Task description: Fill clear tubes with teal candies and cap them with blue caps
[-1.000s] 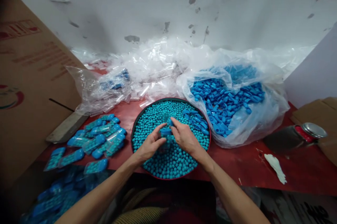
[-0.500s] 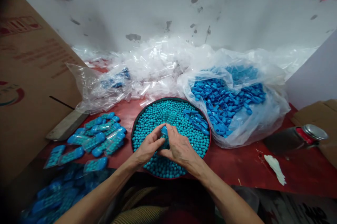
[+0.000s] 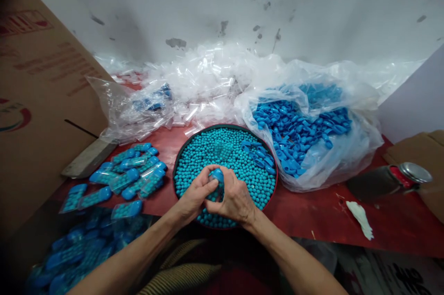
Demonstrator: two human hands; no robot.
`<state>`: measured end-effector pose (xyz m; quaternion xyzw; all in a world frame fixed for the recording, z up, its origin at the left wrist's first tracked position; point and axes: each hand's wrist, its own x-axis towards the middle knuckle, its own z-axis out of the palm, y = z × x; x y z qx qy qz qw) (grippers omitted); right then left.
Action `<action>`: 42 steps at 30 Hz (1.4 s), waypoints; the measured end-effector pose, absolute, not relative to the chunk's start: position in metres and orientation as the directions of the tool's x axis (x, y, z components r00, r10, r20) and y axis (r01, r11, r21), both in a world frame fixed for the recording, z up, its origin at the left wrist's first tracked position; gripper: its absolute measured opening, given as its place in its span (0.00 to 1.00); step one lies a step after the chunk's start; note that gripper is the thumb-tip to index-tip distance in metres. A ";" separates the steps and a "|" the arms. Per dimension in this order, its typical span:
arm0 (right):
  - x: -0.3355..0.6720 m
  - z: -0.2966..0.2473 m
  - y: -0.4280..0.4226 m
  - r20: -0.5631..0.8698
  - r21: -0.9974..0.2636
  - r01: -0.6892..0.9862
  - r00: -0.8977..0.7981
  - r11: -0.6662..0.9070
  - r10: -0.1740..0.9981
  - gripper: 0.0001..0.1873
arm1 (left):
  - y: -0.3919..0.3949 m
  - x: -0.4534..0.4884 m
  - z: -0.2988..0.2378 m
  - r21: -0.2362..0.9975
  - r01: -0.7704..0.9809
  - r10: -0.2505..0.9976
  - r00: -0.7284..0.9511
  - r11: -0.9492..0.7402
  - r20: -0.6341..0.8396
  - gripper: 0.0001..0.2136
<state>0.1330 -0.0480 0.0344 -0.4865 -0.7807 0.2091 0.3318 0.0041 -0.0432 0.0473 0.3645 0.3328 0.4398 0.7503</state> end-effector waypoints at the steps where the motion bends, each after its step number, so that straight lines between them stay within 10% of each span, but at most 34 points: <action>1: 0.134 0.035 -0.047 0.272 -0.677 0.614 -0.303 0.406 0.913 0.34 | -0.043 0.001 0.050 0.805 -0.437 0.874 0.446 0.401 -0.193 0.19; 13: 0.142 0.048 -0.050 0.063 -0.584 0.690 -0.488 0.429 0.870 0.47 | -0.054 -0.007 0.039 0.661 -0.521 0.822 0.494 0.540 -0.282 0.23; 28: 0.131 0.040 -0.061 0.363 -0.555 0.628 -0.407 0.545 0.838 0.33 | -0.068 0.010 0.051 0.947 -0.215 0.963 0.174 0.240 -0.205 0.13; 42: 0.119 0.021 -0.064 0.336 -0.600 0.657 -0.311 0.457 0.889 0.37 | -0.059 0.010 0.043 0.974 -0.107 0.974 0.124 0.202 -0.188 0.11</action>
